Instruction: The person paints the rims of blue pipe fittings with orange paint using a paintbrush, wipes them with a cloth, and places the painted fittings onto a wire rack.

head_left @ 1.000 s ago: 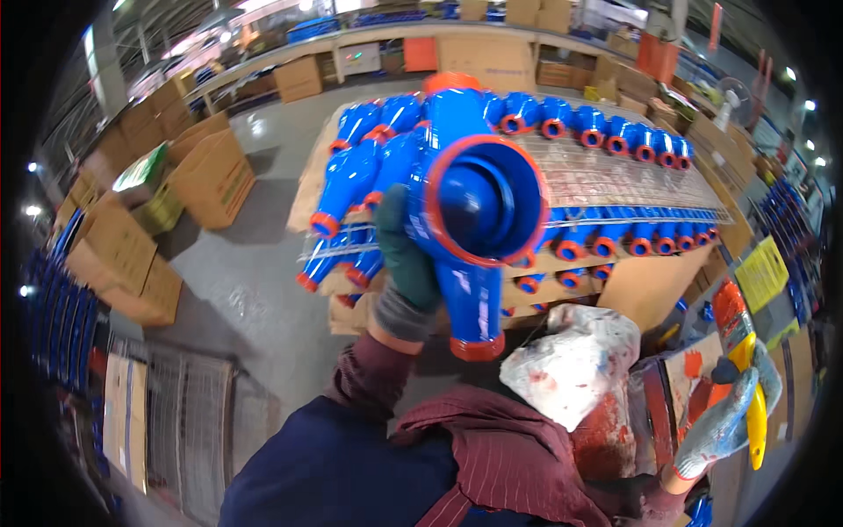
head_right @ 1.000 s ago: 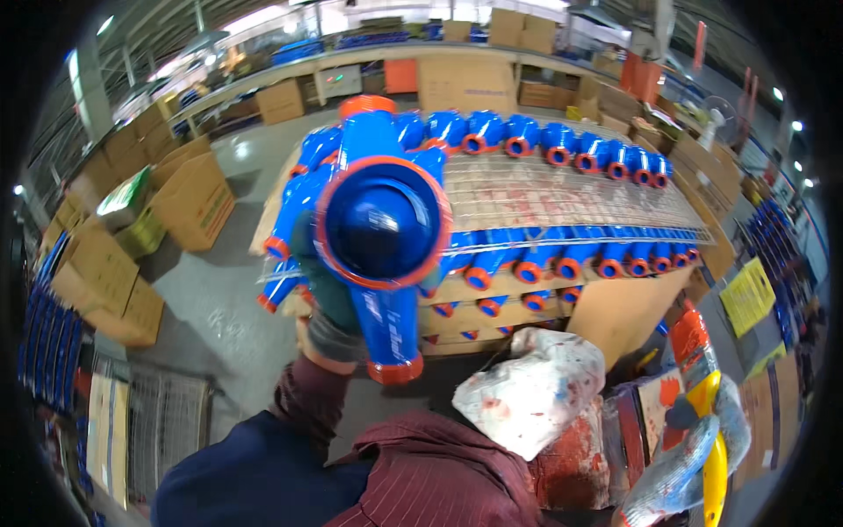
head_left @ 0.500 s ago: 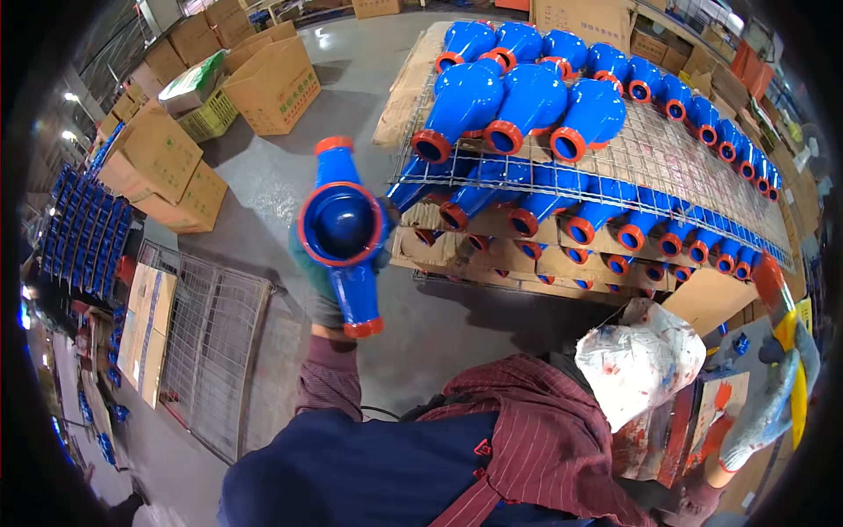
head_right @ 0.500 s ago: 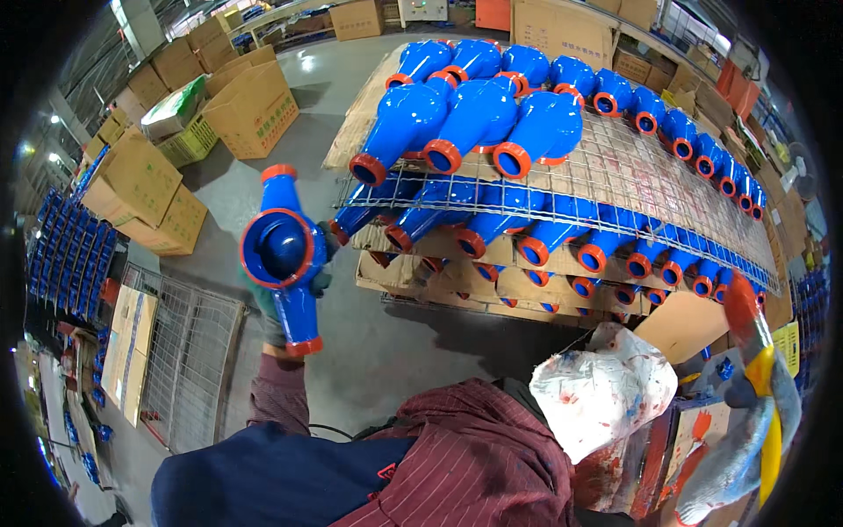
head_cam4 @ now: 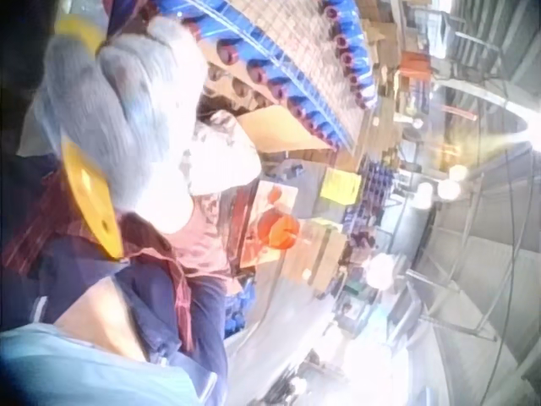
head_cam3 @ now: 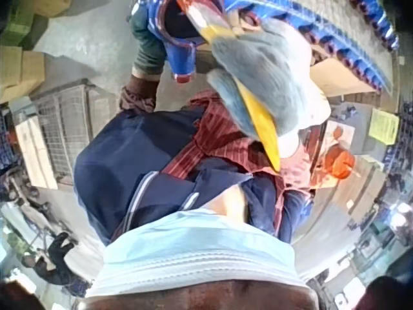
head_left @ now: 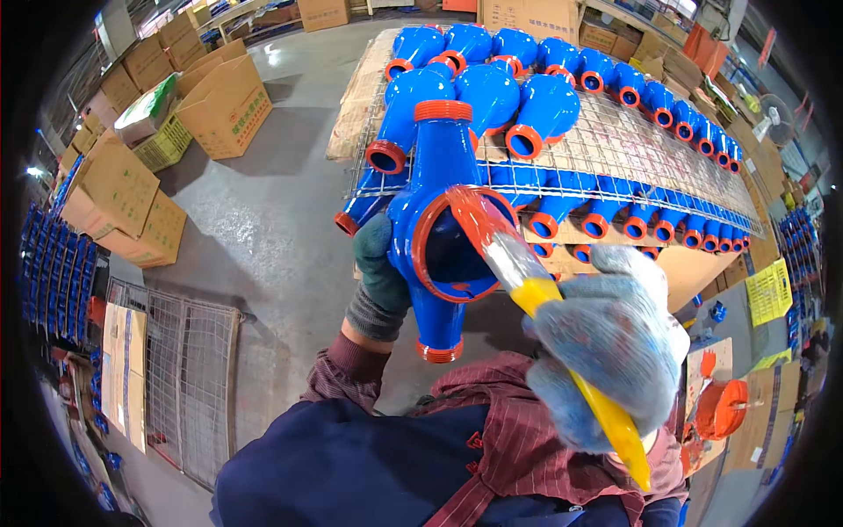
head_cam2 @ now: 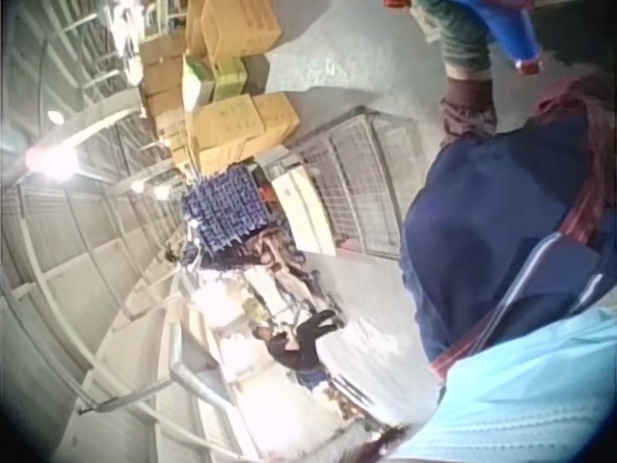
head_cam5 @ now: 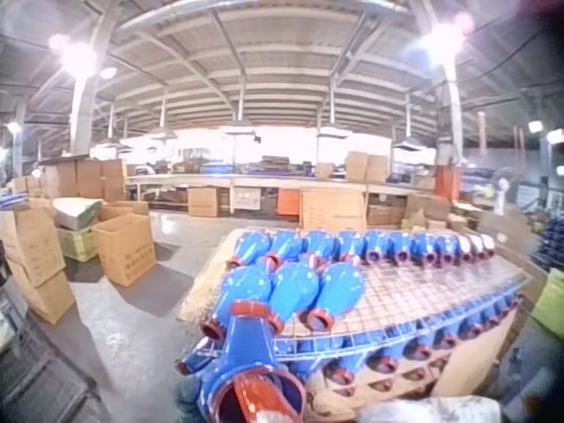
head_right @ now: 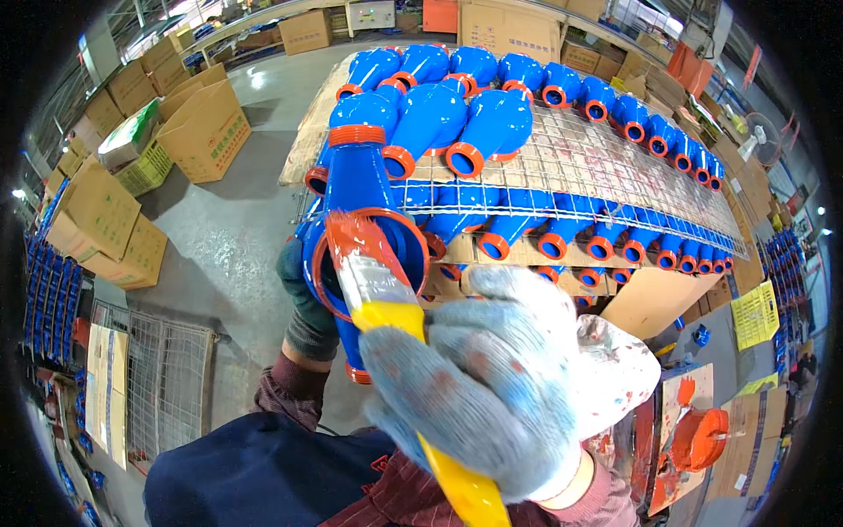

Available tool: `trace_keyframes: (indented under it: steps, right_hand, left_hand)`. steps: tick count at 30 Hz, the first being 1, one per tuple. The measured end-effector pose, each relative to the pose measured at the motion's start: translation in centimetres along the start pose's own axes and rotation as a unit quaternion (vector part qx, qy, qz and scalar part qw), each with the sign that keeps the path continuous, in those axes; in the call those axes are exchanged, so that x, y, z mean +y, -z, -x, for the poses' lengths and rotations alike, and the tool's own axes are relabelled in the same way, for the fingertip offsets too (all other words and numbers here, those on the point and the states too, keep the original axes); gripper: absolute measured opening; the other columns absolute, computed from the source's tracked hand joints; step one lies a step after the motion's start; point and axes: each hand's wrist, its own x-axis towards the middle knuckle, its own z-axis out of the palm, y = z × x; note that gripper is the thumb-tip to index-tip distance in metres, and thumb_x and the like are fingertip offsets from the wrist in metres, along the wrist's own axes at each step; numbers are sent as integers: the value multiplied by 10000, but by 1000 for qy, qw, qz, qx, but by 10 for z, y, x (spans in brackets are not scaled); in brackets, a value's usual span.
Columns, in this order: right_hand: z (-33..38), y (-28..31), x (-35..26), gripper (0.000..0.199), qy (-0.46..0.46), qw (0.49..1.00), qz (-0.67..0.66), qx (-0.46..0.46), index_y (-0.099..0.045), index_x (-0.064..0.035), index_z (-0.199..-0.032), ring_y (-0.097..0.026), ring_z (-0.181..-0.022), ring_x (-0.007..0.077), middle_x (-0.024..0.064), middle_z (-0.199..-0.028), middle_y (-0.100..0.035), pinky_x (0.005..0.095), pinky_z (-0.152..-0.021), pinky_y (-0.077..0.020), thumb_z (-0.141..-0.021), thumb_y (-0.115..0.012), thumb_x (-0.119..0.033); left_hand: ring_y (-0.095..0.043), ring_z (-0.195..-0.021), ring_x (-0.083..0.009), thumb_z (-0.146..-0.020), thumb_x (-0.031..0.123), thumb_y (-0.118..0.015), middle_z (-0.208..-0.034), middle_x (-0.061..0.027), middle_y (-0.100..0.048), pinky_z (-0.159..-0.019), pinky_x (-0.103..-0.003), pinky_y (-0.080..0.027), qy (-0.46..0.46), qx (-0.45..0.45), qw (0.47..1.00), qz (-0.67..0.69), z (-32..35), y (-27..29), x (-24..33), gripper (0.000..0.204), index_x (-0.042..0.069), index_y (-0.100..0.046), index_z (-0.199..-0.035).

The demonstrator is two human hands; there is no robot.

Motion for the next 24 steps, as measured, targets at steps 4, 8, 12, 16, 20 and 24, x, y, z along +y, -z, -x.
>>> trace_keyframes:
  steps: [4,8,12,16,20,24]
  right_hand:
    - [-7,-13,-6,340,-23,999,5,-34,-717,-83,-964,-654,-834,263,33,-795,-673,511,-933,-437,-664,-807,-215]
    - [-8,-19,-12,380,64,994,21,-90,-722,-261,-941,-633,-812,210,-44,-754,-609,498,-914,-437,-577,-807,-189]
    - [2,-16,-15,317,94,985,35,-142,-719,-304,-824,-622,-784,188,-58,-680,-543,479,-902,-439,-520,-737,-217]
    - [-1,-10,-12,311,-9,982,59,-182,-722,-258,-814,-610,-754,206,-41,-623,-515,506,-900,-428,-504,-746,-240]
    - [-1,16,-6,323,56,976,171,-120,-683,-125,-801,-585,-751,257,53,-752,-549,536,-890,-447,-493,-756,-61]
    - [60,70,26,224,-42,987,150,-32,-625,31,-1043,-543,-1167,322,201,-1302,-512,420,-992,-454,-826,-648,-22]
  left_hand:
    - [-596,-1173,-286,-883,563,-586,-1298,-143,-596,-1031,-461,-478,-4,24,996,-90,6,1,-5,728,34,-483,-1372]
    - [-620,-1129,-254,-910,549,-550,-1265,-116,-616,-995,-429,-505,-25,144,973,-181,16,-15,-4,671,38,-508,-1344]
    - [-615,-1135,-247,-887,596,-555,-1275,-117,-620,-988,-421,-508,-62,107,982,-143,25,-1,22,701,58,-530,-1336]
    - [-624,-1104,-252,-902,713,-422,-1280,-127,-609,-972,-426,-520,-113,185,972,-91,38,1,39,800,66,-500,-1364]
    - [-601,-1134,-249,-892,676,-488,-1302,-104,-593,-1000,-431,-499,-120,169,969,-136,43,33,65,726,89,-549,-1315]
    - [-640,-992,-297,-848,683,-540,-1296,-209,-549,-773,-402,-597,-145,106,974,-136,56,69,105,845,39,-444,-1388]
